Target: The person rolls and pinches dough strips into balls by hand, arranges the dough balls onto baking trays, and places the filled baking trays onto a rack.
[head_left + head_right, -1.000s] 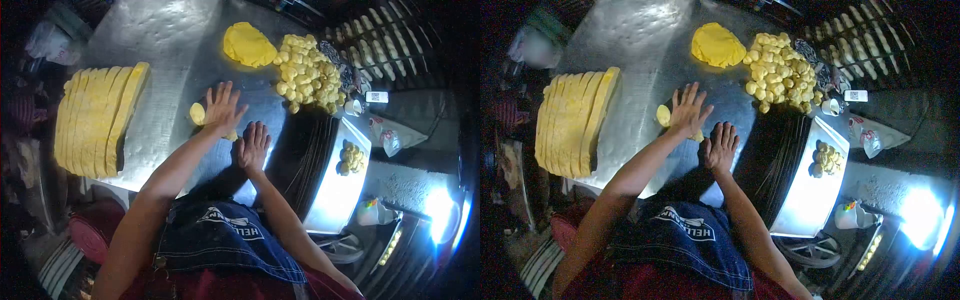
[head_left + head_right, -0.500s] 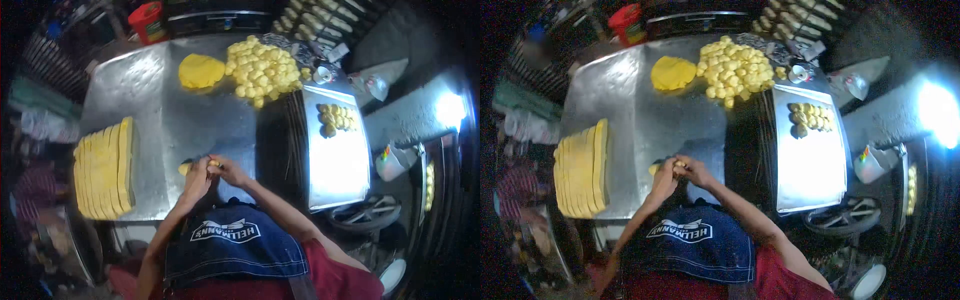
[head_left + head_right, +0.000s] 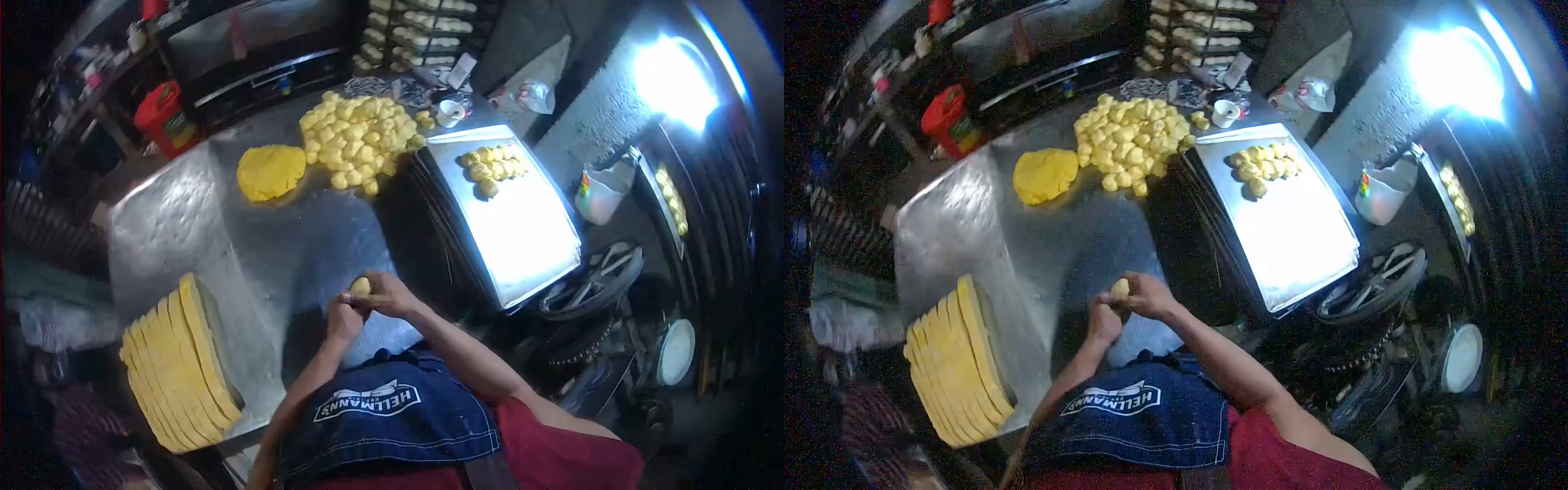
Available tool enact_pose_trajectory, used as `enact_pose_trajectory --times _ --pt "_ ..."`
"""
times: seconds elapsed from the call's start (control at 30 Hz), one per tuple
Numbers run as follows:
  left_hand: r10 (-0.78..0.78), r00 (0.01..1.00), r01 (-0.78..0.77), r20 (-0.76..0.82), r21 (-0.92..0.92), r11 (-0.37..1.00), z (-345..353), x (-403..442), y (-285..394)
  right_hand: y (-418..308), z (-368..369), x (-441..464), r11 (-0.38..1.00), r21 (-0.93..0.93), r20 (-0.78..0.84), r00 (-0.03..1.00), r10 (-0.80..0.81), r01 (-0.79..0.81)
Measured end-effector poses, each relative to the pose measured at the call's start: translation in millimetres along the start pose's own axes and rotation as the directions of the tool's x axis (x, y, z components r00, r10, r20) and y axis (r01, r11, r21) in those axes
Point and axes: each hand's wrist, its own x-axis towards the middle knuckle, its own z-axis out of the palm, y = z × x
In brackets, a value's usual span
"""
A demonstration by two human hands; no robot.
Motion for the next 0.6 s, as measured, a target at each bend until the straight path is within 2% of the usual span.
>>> enact_pose_trajectory --times 0.03,0.07,0.1,0.17,0.2,0.23,0.27,0.3,0.33,0.37,0.4,0.43,0.47,0.5,0.53,0.57,0.6 --pt "-0.037 0.998 0.035 -0.057 -0.026 0.999 8.8 1.4 -7.7 3.3 -4.9 -1.5 0.998 0.043 -0.016 0.998 0.055 -0.055" --pt "-0.073 0.991 0.067 -0.114 -0.056 0.996 17.6 2.5 -15.7 2.9 0.9 -4.5 0.992 0.029 -0.173 0.977 0.128 -0.124" --pt "-0.053 0.996 0.048 -0.075 -0.074 0.996 32.7 8.7 -54.1 3.9 -0.8 -8.4 0.991 0.041 -0.183 0.974 0.129 -0.124" --pt "-0.036 0.998 0.032 -0.043 -0.080 0.996 37.3 12.7 -54.7 9.0 -7.0 -10.9 0.995 -0.049 -0.283 0.957 0.071 -0.089" --pt "0.000 0.999 -0.012 0.044 0.276 0.961 26.5 5.7 -18.8 19.9 -7.2 -5.9 0.988 -0.050 -0.219 0.967 0.133 -0.147" --pt "0.003 0.990 -0.087 0.140 0.592 0.801 21.2 4.5 4.0 26.5 -11.6 -6.0 0.990 -0.031 -0.223 0.966 0.131 -0.141" --pt "0.002 0.989 -0.090 0.145 0.608 0.789 22.1 4.4 5.0 34.1 -17.8 -7.6 0.978 0.088 -0.090 0.977 0.196 -0.188" --pt "0.068 0.986 -0.154 0.150 0.697 0.701 23.5 1.9 7.6 37.6 -27.3 -8.2 0.951 0.194 0.051 0.970 0.237 -0.242" --pt "0.127 0.978 -0.208 0.165 0.774 0.598 25.1 1.7 9.4 40.4 -33.3 -10.5 0.958 0.179 0.092 0.974 0.209 -0.223" --pt "0.117 0.979 -0.204 0.167 0.784 0.587 25.5 15.2 8.7 45.3 -41.1 -15.2 0.956 0.195 0.099 0.974 0.204 -0.220" --pt "-0.162 0.953 -0.088 0.257 0.743 0.663 21.5 41.3 15.8 36.0 -61.5 -23.3 0.905 0.339 0.323 0.936 0.142 -0.255" --pt "-0.317 0.897 0.004 0.309 0.711 0.704 17.2 56.1 1.2 28.2 -83.5 -31.4 0.830 0.459 0.518 0.855 0.039 -0.316" --pt "-0.467 0.811 0.111 0.352 0.691 0.714 13.1 70.9 -13.2 22.8 -110.1 -38.0 0.903 0.419 0.273 0.962 -0.027 -0.094" --pt "-0.598 0.704 0.214 0.384 0.688 0.694 9.1 85.8 -27.7 25.7 -136.2 -40.3 0.942 0.316 0.015 0.992 -0.124 0.113" --pt "-0.535 0.776 0.301 0.333 0.550 0.779 11.0 73.9 -31.5 41.6 -163.7 -33.3 0.874 0.472 -0.085 0.993 -0.080 0.111" --pt "-0.477 0.841 0.361 0.257 0.390 0.847 13.2 59.7 -35.7 55.8 -198.7 -25.7 0.864 0.474 -0.216 0.974 -0.071 0.168" --pt "-0.400 0.877 0.357 0.267 0.198 0.913 18.4 44.5 -43.7 69.8 -233.8 -18.1 0.858 0.463 -0.344 0.937 -0.059 0.224"
